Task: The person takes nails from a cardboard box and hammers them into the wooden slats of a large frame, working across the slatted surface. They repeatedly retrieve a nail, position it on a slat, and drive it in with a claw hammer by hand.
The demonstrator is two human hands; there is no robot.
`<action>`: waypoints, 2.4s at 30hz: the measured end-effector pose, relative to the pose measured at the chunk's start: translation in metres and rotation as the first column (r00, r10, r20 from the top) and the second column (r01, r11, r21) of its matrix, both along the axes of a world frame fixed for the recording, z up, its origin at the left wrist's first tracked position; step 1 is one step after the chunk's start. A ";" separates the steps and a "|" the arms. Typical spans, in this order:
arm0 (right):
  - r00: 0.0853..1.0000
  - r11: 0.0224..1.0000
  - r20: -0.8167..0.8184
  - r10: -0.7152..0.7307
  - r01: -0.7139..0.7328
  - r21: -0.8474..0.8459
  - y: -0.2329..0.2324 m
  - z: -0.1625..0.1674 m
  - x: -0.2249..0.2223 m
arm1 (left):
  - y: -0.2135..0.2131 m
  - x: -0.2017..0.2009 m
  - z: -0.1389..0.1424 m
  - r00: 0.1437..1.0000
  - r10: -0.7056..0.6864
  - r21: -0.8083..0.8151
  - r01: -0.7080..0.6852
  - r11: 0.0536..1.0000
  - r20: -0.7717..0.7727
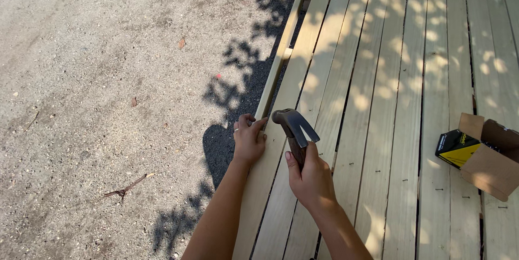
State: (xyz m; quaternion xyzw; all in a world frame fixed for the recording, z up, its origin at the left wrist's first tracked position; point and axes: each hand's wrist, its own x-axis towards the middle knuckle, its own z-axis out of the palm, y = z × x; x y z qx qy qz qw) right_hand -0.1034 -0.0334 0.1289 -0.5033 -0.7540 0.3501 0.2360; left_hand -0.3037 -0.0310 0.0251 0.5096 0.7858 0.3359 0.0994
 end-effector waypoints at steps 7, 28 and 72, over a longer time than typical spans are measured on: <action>0.990 0.956 -0.137 -0.029 0.068 0.285 -0.019 -0.045 -0.012 | 0.008 0.003 0.015 0.967 0.248 -0.277 -0.224 0.934 0.057; 0.982 0.994 0.163 -0.091 0.099 -0.042 -0.008 -0.029 0.013 | 0.005 0.004 0.025 0.973 0.232 -0.069 -0.231 0.971 0.015; 0.451 0.642 -0.473 -0.757 0.647 -0.411 -0.007 0.041 0.418 | 0.131 0.470 0.103 0.756 -0.539 -0.353 0.422 0.835 -0.372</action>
